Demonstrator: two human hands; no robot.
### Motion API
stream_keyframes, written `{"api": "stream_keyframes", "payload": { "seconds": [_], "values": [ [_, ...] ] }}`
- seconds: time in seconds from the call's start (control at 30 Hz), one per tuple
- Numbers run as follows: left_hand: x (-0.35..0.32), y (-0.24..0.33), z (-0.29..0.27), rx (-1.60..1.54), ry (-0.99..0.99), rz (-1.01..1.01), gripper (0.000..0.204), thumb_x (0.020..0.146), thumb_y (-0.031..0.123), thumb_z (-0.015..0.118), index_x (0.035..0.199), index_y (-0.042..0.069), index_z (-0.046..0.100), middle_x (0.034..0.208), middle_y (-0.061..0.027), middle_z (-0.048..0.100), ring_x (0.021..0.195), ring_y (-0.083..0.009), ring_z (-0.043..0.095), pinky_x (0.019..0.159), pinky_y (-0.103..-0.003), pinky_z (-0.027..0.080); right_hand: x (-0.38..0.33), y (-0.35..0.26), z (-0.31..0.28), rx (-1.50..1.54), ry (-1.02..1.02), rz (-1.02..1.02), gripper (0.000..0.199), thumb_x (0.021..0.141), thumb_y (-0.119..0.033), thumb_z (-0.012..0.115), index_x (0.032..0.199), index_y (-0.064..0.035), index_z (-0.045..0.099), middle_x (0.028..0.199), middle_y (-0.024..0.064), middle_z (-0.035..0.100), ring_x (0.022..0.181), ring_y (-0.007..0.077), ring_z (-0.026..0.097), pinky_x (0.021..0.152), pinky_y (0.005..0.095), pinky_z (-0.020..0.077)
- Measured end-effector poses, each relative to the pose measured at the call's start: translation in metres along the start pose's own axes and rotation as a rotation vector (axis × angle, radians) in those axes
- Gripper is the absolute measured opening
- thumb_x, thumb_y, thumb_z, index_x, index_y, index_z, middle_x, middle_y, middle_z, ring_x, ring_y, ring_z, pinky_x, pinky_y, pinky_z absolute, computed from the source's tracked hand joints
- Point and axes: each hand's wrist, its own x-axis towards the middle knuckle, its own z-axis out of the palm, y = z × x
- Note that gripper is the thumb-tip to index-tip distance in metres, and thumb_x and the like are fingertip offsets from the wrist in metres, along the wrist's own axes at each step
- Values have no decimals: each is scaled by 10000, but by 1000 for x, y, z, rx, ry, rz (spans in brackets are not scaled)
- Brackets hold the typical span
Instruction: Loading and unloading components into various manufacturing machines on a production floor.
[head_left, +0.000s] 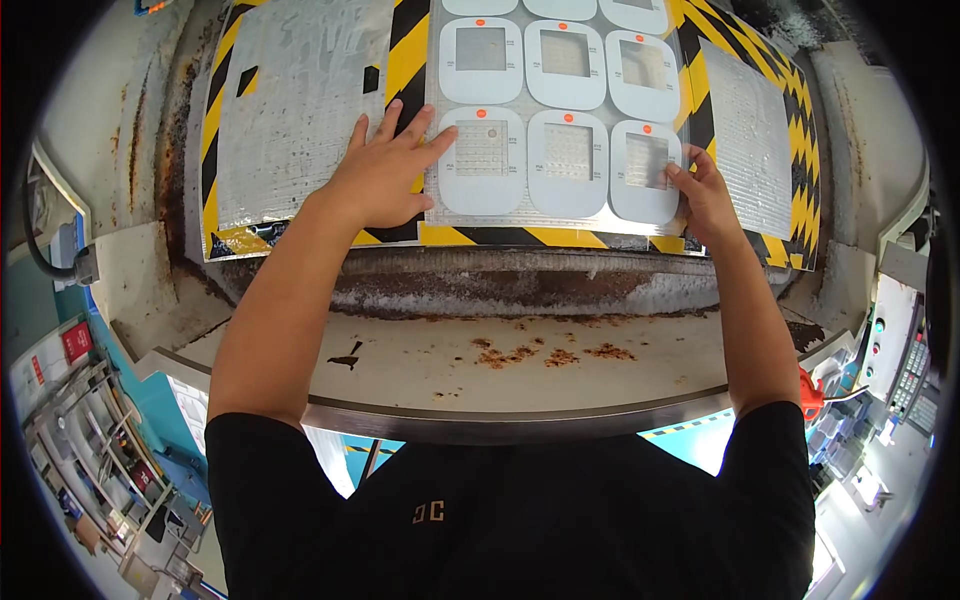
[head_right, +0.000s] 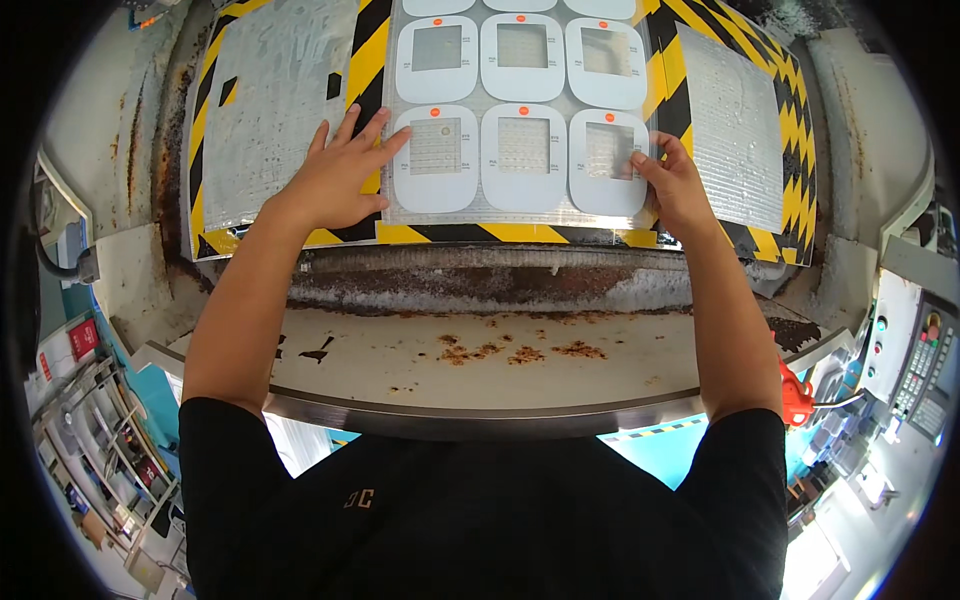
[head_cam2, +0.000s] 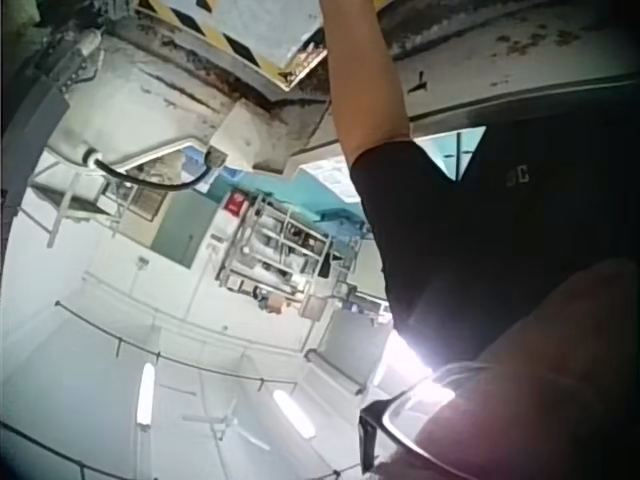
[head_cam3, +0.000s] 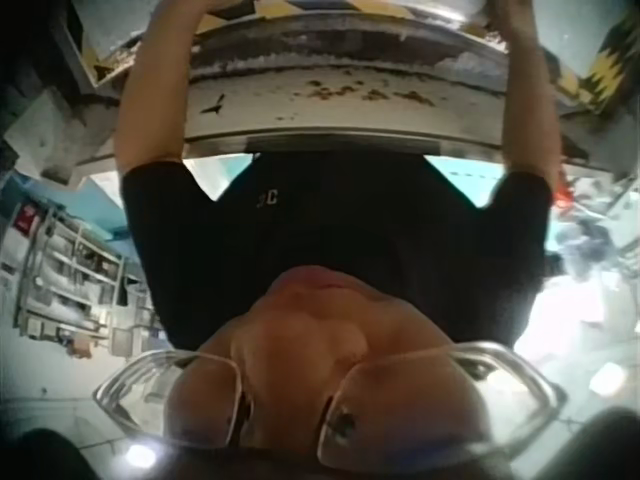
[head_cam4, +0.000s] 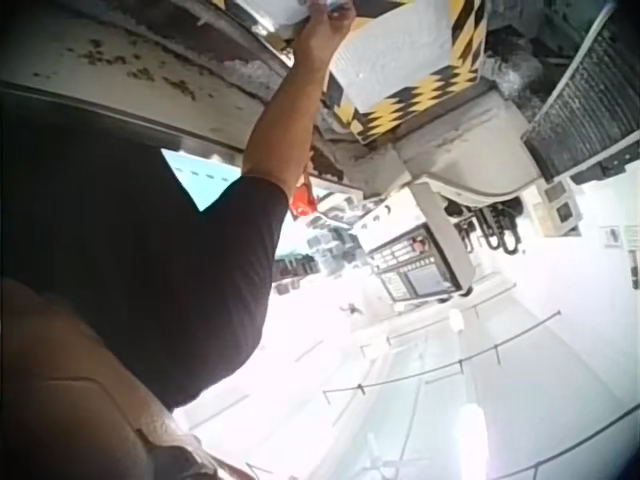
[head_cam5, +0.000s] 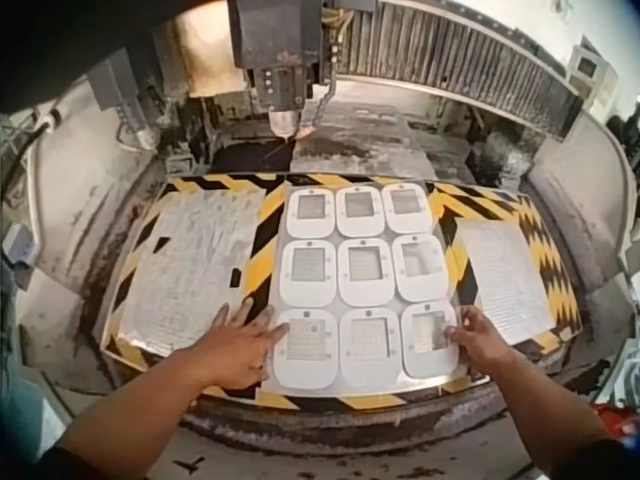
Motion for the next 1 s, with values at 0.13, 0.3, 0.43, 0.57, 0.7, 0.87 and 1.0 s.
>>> {"api": "stream_keyframes", "payload": {
  "seconds": [0.13, 0.3, 0.43, 0.57, 0.7, 0.87, 1.0],
  "values": [
    [1, -2, 1, 6, -4, -1, 890, 797, 278, 751, 1536, 302, 256, 1624, -84, 144, 1499, -336, 78, 1186, -573, 60, 0, 1, 1, 9, 3, 2, 314, 945, -103, 614, 1209, -60, 450, 935, 70, 664, 835, 133, 653, 747, 277, 547],
    [2, -4, 3, -14, 23, 10, 861, 797, 285, 745, 1528, 295, 290, 1620, -92, 158, 1498, -346, 79, 1189, -563, 62, 0, 1, 1, 31, 3, 3, 300, 947, -94, 608, 1201, -60, 452, 948, 70, 661, 834, 130, 651, 756, 276, 546],
    [2, -4, 2, -12, 20, 5, 855, 801, 285, 743, 1527, 294, 291, 1621, -88, 156, 1498, -344, 76, 1189, -562, 63, 1, 0, 2, 49, 20, 0, 279, 951, -85, 601, 1188, -63, 456, 927, 55, 646, 816, 122, 642, 751, 270, 545],
    [3, -4, 0, -13, 18, 1, 857, 790, 292, 754, 1521, 293, 308, 1620, -86, 163, 1498, -344, 85, 1185, -572, 80, 0, -2, 4, 48, 20, 8, 263, 955, -83, 595, 1179, -68, 457, 911, 39, 631, 799, 108, 633, 737, 253, 550],
    [3, -3, -3, 11, 13, -4, 859, 776, 301, 767, 1514, 295, 326, 1617, -81, 181, 1496, -344, 98, 1180, -583, 100, 2, 0, 0, 52, -1, 3, 259, 957, -87, 596, 1175, -70, 456, 919, 37, 631, 797, 103, 635, 726, 247, 556],
    [3, -2, -3, 18, 14, -9, 854, 777, 303, 767, 1511, 304, 331, 1615, -70, 190, 1495, -340, 104, 1180, -581, 105, 1, 1, 2, 96, -15, 0, 261, 958, -92, 599, 1174, -81, 454, 908, 35, 633, 792, 104, 640, 717, 253, 564],
    [3, -2, -2, 18, 21, -13, 849, 779, 310, 767, 1509, 311, 334, 1615, -66, 193, 1495, -338, 108, 1180, -578, 108, 1, 1, 0, 96, -19, 8, 260, 958, -92, 600, 1173, -88, 454, 900, 35, 634, 789, 108, 641, 716, 258, 567]
  ]
}}
